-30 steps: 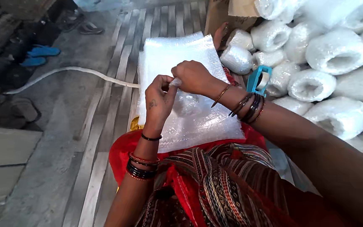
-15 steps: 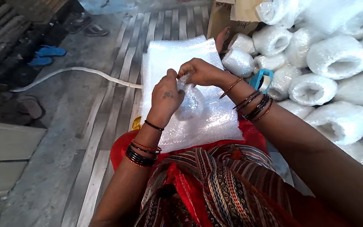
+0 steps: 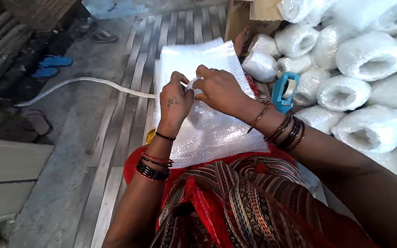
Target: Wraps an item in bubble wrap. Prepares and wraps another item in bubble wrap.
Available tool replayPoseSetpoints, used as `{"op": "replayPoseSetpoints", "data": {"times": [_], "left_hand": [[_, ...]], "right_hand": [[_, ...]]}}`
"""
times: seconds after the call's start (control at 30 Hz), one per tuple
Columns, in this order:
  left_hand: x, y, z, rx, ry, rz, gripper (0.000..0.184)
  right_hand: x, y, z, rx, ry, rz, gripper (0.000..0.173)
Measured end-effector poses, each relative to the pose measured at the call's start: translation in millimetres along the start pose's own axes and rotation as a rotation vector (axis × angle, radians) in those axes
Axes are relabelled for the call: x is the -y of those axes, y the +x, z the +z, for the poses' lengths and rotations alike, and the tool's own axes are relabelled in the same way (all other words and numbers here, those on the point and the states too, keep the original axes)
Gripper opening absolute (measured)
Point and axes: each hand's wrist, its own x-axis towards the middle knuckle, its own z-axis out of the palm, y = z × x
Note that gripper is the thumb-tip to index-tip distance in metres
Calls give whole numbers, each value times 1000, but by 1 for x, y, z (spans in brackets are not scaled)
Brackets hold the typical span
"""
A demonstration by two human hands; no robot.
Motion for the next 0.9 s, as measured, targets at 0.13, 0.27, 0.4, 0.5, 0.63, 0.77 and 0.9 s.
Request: {"op": "replayPoseSetpoints", "data": {"times": [0.13, 0.27, 0.4, 0.5, 0.63, 0.77, 0.9], "left_hand": [[8, -1, 8, -57, -78, 13, 19], [23, 1, 16, -95, -166, 82, 14], [18, -1, 3, 44, -195, 31, 27], [2, -3, -6, 151, -154, -74, 49], [-2, 20, 12, 53, 117, -100, 47], [-20, 2, 16, 12, 228, -73, 33], [-15, -10, 4, 37, 48, -21, 31]], "right_hand": [[17, 5, -4, 62, -143, 69, 14], [17, 13, 7, 23, -181, 20, 16], [-9, 14, 23, -46, 35, -60, 12], [-26, 16, 13, 38, 360, 9, 14], [-33, 16, 5, 63, 504, 93, 11], [-34, 10, 10, -21, 542, 73, 8], [-28, 4, 15, -115, 502, 41, 9]]}}
